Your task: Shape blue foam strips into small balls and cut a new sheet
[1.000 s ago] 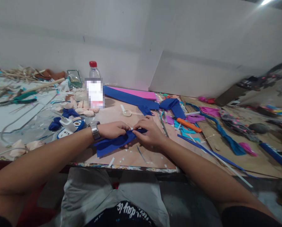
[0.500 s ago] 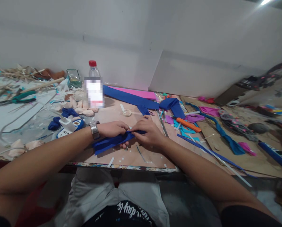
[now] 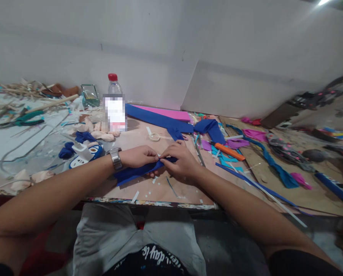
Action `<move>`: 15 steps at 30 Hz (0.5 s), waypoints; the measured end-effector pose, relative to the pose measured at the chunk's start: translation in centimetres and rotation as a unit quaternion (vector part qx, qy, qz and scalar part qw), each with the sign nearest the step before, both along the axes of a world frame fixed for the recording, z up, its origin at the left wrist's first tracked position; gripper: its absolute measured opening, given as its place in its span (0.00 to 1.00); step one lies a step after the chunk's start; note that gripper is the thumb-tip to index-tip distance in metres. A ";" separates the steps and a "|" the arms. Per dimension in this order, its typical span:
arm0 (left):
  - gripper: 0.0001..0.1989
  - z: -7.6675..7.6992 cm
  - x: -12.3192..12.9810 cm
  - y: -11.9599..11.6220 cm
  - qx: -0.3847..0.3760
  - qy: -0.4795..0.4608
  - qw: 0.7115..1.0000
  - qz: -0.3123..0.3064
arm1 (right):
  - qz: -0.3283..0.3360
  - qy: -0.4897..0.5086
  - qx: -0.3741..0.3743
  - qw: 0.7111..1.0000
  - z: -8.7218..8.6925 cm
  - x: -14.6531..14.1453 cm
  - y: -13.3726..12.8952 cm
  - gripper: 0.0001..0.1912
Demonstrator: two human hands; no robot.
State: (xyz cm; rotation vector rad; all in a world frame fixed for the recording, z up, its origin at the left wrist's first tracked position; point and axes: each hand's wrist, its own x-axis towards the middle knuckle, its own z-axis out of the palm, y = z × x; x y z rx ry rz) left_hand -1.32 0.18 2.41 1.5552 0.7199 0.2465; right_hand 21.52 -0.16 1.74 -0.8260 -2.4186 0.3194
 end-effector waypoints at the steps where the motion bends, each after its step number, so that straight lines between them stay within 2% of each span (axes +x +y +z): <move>1: 0.23 0.1 0.0 0.0 0.041 0.013 0.999 -0.002 | -0.007 -0.002 -0.001 1.000 0.0 0.0 0.0 0.03; 3: 0.23 0.3 0.0 0.0 0.155 0.061 0.986 0.007 | -0.017 -0.005 0.003 1.000 0.1 -0.1 -0.1 0.03; 6: 0.21 0.6 0.1 -0.1 0.311 0.137 0.940 0.032 | -0.026 -0.012 0.011 1.000 0.1 -0.2 -0.1 0.04; 8: 0.19 0.8 0.3 -0.3 0.348 0.153 0.924 0.040 | -0.026 -0.018 0.010 0.999 0.1 -0.2 0.0 0.04; 15: 0.19 1.0 1.1 -1.1 0.407 0.174 0.894 0.061 | -0.024 -0.036 0.013 0.999 0.1 -0.2 0.0 0.04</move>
